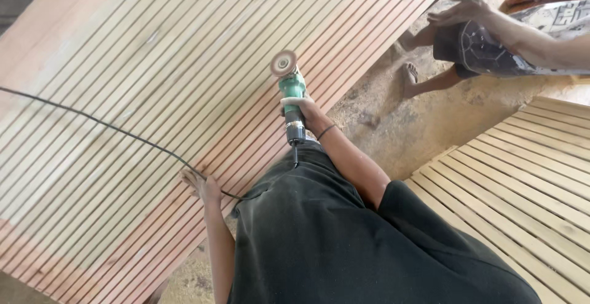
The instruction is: The person uses a handheld electric sander to smooth the surface of a large wooden slatted panel. They move the sander across the wood in long strokes, occasionally repositioning their hands and the tool to cover different areas of the panel.
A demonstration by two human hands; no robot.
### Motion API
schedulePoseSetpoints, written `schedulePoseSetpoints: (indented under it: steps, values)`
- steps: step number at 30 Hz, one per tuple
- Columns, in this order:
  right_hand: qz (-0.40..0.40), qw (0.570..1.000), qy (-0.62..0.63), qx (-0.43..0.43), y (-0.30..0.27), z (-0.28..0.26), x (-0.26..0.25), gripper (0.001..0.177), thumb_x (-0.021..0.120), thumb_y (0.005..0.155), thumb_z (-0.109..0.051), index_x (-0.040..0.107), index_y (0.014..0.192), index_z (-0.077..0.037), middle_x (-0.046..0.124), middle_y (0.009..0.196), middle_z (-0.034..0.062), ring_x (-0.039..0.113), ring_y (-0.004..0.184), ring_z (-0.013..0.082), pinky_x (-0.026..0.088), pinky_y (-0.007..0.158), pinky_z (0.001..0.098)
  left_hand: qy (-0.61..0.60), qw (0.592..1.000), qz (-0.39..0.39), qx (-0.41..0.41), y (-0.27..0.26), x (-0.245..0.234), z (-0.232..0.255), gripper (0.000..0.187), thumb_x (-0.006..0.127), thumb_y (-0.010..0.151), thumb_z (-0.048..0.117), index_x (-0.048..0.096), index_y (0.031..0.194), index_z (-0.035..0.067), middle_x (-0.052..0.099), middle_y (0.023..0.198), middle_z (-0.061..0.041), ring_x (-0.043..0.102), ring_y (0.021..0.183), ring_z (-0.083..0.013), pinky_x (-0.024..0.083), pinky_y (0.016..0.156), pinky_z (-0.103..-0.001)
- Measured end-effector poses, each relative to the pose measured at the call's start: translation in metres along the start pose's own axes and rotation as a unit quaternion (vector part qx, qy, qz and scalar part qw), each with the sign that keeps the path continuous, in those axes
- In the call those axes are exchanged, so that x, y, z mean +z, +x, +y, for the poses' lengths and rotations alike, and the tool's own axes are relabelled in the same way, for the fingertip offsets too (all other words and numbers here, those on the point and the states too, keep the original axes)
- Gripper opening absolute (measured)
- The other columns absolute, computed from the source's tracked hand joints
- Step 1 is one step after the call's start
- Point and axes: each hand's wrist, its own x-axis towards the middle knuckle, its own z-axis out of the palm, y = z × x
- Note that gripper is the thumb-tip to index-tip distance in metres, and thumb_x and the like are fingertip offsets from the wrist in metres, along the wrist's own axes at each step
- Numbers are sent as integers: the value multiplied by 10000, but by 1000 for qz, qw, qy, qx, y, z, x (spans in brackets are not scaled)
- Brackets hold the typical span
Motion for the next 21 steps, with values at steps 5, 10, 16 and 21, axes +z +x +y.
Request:
schedulePoseSetpoints:
  steps: [5,10,16,21]
  values:
    - [41,998,5,36,21,-34,-18,503,747,834,-8,469,1250,44,624,896,155,710,706,263,591,574,394,-2,999,-42,-33,-1,-3,42,752,366,982,260,64,1652,102,-148,1714,-230,-179,1564,-468,-50,1278,-581]
    - [15,999,38,-32,34,-52,-27,602,709,799,-4,391,1308,-52,605,902,129,696,702,252,607,596,396,-8,995,-72,-73,-1,-15,64,807,364,912,236,65,1651,112,-190,1682,-269,-219,1532,-497,-51,1261,-559]
    - [34,998,24,-39,59,-54,-27,602,719,801,6,402,1309,-50,597,900,126,679,690,243,595,600,390,12,995,-84,-55,2,-15,76,845,377,913,239,-14,1638,51,-278,1622,-312,-280,1479,-547,-68,1230,-597]
    - [48,998,1,-46,58,-33,-23,553,739,841,-2,429,1298,26,623,923,166,687,737,254,604,647,385,51,990,-104,-80,-1,-14,65,781,363,981,273,-5,1627,37,-303,1627,-335,-306,1476,-563,-90,1240,-619]
